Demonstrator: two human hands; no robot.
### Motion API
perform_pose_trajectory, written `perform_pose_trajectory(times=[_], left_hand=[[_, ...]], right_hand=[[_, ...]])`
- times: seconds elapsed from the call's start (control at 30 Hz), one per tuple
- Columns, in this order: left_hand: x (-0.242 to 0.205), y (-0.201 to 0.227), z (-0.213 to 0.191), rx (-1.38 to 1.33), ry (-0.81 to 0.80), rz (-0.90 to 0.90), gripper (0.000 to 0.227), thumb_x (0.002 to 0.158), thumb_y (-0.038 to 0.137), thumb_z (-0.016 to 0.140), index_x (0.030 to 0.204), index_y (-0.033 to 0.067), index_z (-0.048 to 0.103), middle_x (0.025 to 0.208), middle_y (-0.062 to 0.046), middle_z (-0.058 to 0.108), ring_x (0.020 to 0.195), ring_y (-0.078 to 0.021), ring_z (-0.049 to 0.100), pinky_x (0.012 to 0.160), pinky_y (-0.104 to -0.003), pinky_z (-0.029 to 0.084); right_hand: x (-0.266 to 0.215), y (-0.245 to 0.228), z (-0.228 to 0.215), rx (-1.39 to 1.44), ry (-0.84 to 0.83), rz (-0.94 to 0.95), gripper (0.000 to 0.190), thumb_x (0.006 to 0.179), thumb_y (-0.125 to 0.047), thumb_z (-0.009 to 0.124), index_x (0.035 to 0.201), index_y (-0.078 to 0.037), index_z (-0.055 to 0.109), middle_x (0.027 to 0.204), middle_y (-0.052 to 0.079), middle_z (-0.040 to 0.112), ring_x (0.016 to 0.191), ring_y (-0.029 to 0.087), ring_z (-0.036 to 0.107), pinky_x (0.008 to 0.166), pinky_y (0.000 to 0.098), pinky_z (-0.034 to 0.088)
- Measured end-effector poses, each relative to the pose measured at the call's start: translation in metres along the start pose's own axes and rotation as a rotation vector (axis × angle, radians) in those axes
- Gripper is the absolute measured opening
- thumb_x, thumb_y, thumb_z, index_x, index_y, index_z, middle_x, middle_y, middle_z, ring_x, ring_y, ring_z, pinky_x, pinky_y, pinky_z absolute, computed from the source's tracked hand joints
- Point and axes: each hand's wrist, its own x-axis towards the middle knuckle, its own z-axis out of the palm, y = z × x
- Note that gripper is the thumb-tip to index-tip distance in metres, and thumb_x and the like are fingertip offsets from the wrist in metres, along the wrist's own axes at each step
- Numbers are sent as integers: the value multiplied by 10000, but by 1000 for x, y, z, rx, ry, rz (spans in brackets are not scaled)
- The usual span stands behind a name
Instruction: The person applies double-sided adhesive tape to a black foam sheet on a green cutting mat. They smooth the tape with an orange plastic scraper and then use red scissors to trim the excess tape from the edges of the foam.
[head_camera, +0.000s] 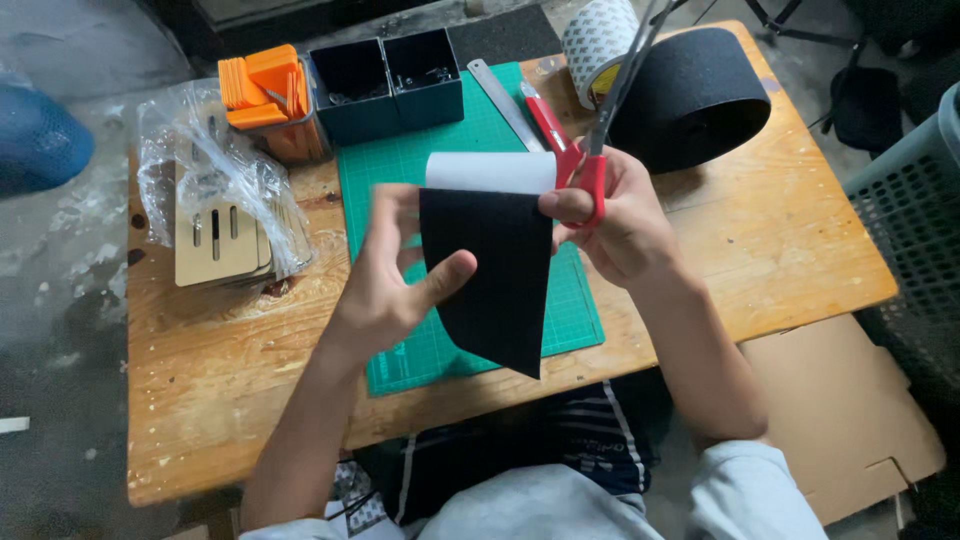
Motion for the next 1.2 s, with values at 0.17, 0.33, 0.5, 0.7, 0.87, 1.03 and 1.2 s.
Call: perform_pose_trajectory(times=[0.17, 0.33, 0.5, 0.7, 0.87, 1.03, 1.2], left_hand=[[17, -36, 29, -532, -333, -285, 319, 843, 171, 806, 1094, -9, 725, 923, -170, 766, 802, -174, 702, 631, -312, 602], [-7, -64, 35, -496, -236, -197, 262, 861, 83, 774, 1095, -22, 717, 930, -208, 772, 795, -171, 706, 668, -357, 619], [-10, -55, 30, -445, -215, -163, 249, 877, 83, 747, 1106, 2, 692, 946, -208, 773, 804, -208, 742, 731, -389, 623], [-26, -67, 38, -415, -151, -170, 413, 847, 63, 772, 1232, -33, 656, 1060, -206, 762, 981, -267, 735, 845, -422, 616], [-22, -61, 28, -424, -129, -173, 386, 843, 39, 757, 1212, -16, 658, 1037, -217, 764, 961, -276, 751, 838, -447, 622], [-29, -58, 31, -415, -98, -216, 423, 843, 33, 763, 1249, -5, 649, 1095, -186, 759, 1036, -223, 701, 883, -437, 598], [-33, -59, 30, -403, -105, -226, 433, 835, 45, 779, 1246, -2, 653, 1095, -178, 763, 1028, -202, 693, 892, -432, 589]], right_hand=[[16, 17, -17, -16, -26, 59, 276, 733, 57, 834, 882, 51, 602, 660, 171, 643, 511, 279, 696, 478, 435, 653], [-39, 18, -25, -349, -126, 12, 437, 716, -256, 882, 945, -9, 604, 737, 144, 664, 659, 221, 716, 594, 393, 654], [-84, 75, -79, -656, -217, 127, 761, 450, -460, 1047, 913, -30, 622, 734, 110, 662, 703, 218, 744, 724, 369, 626], [-94, 88, -81, -652, -215, 100, 791, 373, -574, 1041, 853, -59, 680, 645, 58, 650, 714, 123, 653, 701, 300, 566], [-94, 87, -73, -571, -194, 74, 719, 382, -512, 1053, 779, -47, 674, 569, 73, 668, 629, 137, 685, 665, 288, 577], [-97, 84, -65, -572, -167, 76, 679, 409, -483, 1050, 759, -42, 670, 574, 63, 674, 636, 116, 661, 681, 298, 579], [-97, 88, -68, -531, -166, 94, 693, 414, -502, 1042, 762, -34, 668, 583, 76, 688, 633, 130, 678, 682, 311, 591]])
